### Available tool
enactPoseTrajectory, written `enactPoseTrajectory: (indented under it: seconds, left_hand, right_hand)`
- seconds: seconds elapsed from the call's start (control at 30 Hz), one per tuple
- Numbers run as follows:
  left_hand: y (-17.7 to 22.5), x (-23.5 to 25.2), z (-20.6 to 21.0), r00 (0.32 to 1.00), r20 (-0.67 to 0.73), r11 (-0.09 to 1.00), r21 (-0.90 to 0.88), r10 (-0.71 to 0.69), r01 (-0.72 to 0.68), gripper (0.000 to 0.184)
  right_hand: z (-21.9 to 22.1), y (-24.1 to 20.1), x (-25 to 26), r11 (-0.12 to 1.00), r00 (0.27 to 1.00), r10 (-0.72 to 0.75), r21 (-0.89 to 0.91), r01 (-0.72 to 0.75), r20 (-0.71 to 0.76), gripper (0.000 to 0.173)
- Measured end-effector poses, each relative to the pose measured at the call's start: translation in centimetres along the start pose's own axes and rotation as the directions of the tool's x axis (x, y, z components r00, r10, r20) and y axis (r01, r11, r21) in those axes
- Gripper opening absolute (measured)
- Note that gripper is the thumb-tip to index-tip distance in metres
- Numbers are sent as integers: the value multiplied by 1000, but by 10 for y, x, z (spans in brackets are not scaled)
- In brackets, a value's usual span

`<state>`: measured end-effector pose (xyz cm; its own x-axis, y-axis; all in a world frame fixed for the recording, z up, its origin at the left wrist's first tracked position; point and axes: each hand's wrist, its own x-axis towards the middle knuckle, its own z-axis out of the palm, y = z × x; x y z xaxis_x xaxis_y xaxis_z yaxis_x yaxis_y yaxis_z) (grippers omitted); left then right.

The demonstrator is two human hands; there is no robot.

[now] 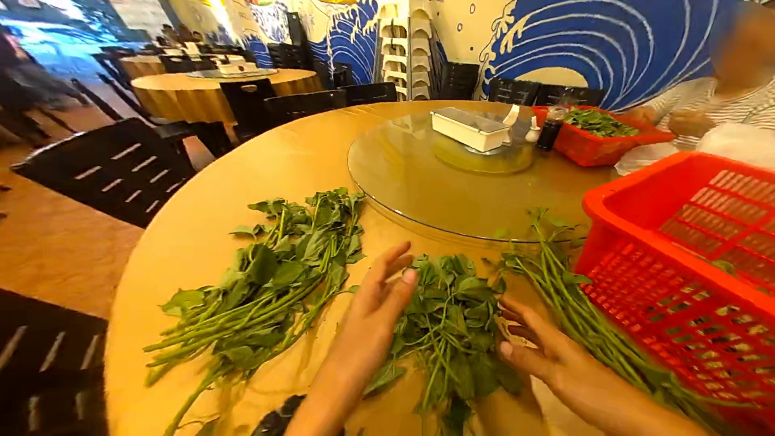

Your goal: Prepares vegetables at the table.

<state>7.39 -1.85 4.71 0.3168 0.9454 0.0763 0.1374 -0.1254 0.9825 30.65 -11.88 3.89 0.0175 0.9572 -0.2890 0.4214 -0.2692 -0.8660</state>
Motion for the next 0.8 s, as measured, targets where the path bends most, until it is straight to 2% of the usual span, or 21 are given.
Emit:
enactPoseTrajectory:
  seconds: [0.03,0.1,0.23,0.33,0.4,0.5,0.57,0.63,0.7,0.77,0.8]
  left_hand:
    - [-11,3,-11,998,-55,994,112,4,2,47]
    - [-35,8,-24,997,-74,963,267,-31,50,54]
    - [-62,6,-18,989,-4,915,381,-146,136,67]
    - [-72,0,-9,990,82,920,385,-119,78,70]
    - [-73,-7,-8,991,96,941,334,-95,57,68]
    - [-63,-12,-10,996,18,972,220,-90,84,61]
    - [-56,-12,-12,994,-53,986,138,-91,98,58]
    - [-57,-10,-14,993,-94,990,114,-68,79,58]
    - [-61,-7,-16,990,-134,988,139,-40,59,57]
    - [-65,-5,-15,979,-193,979,176,-64,99,56]
    - [-65,-5,-15,973,-218,976,184,-77,118,55]
  right_hand:
    - [1,-4,1,995,997,75,68,-76,17,71]
    - [4,-10,1,976,985,170,140,-170,8,75]
    - [18,-6,7,954,977,215,211,-212,11,87]
    - [35,-6,-1,980,986,128,137,-142,108,92]
    - [50,-6,-10,999,982,19,41,-28,187,94]
    - [48,-18,-10,986,902,-19,-142,89,431,88]
    - [27,-31,1,918,830,-50,-302,258,556,70]
    - [0,-42,17,849,848,-110,-395,351,518,41]
    - [-29,-50,35,827,939,-107,-495,267,327,25]
    - [-46,-47,57,736,990,-99,-663,139,97,27]
    - [-51,-39,69,683,993,-108,-723,103,39,35]
